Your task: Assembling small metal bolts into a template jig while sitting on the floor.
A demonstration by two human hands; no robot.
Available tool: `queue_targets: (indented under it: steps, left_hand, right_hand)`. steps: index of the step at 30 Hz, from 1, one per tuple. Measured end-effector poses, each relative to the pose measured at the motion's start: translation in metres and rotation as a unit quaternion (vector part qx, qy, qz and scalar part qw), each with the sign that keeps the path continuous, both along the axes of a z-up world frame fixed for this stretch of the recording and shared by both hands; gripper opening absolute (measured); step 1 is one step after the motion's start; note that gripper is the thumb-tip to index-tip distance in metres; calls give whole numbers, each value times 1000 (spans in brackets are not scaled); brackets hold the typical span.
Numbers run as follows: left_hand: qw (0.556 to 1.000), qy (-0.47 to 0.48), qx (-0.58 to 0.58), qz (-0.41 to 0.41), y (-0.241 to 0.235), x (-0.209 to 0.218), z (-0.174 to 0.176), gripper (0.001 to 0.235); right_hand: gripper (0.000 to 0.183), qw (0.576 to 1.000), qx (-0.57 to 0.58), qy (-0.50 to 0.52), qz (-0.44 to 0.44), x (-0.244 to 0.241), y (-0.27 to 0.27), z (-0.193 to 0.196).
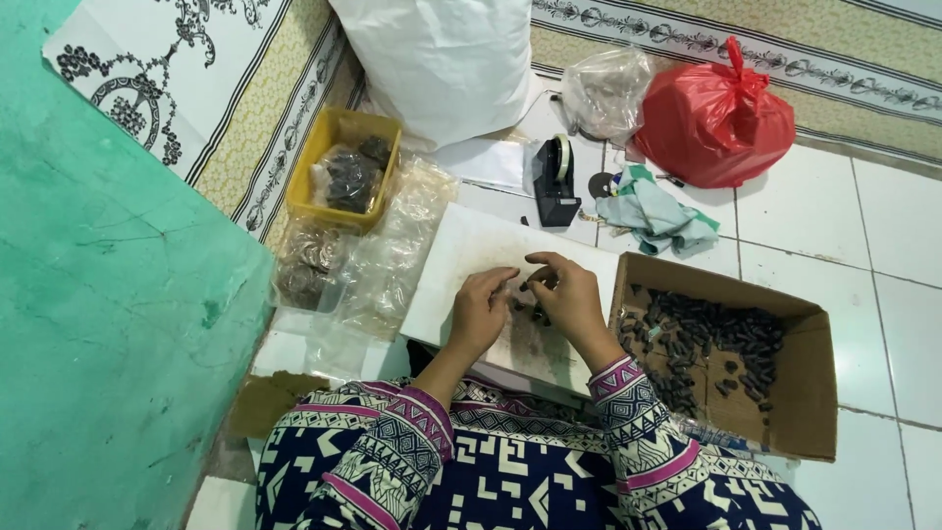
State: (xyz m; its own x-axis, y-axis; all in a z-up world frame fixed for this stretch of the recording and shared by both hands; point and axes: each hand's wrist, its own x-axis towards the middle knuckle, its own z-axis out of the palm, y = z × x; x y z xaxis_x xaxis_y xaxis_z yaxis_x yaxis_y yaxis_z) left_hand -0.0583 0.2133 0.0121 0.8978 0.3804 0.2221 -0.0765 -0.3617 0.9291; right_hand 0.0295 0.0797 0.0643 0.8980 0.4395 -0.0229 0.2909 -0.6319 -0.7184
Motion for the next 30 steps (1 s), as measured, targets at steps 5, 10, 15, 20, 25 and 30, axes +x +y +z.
queue_targets:
  steps: [5, 10, 15, 20, 25, 30]
  left_hand:
    - [1000, 15, 3, 10, -1, 4, -14, 31]
    - [1000, 21, 17, -13, -6, 1, -19, 31]
    - [999, 26, 36, 20, -6, 2, -31, 34]
    - [980, -22, -98, 173, 11, -12, 23, 52]
    - [928, -92, -211, 291, -6, -35, 42, 57]
    - [978, -38, -191, 71, -93, -23, 59, 49]
  right_hand:
    - [39, 992, -113, -32, 44, 7, 1, -14]
    - [38, 983, -161, -61, 65, 5, 3, -20]
    - [35, 980, -169, -70, 75, -4, 0, -1]
    - [37, 987, -136, -68, 57, -11, -19, 21]
    - [38, 998, -63, -8, -11, -20, -69, 43]
    - [36, 990, -55, -1, -126, -6, -160, 26]
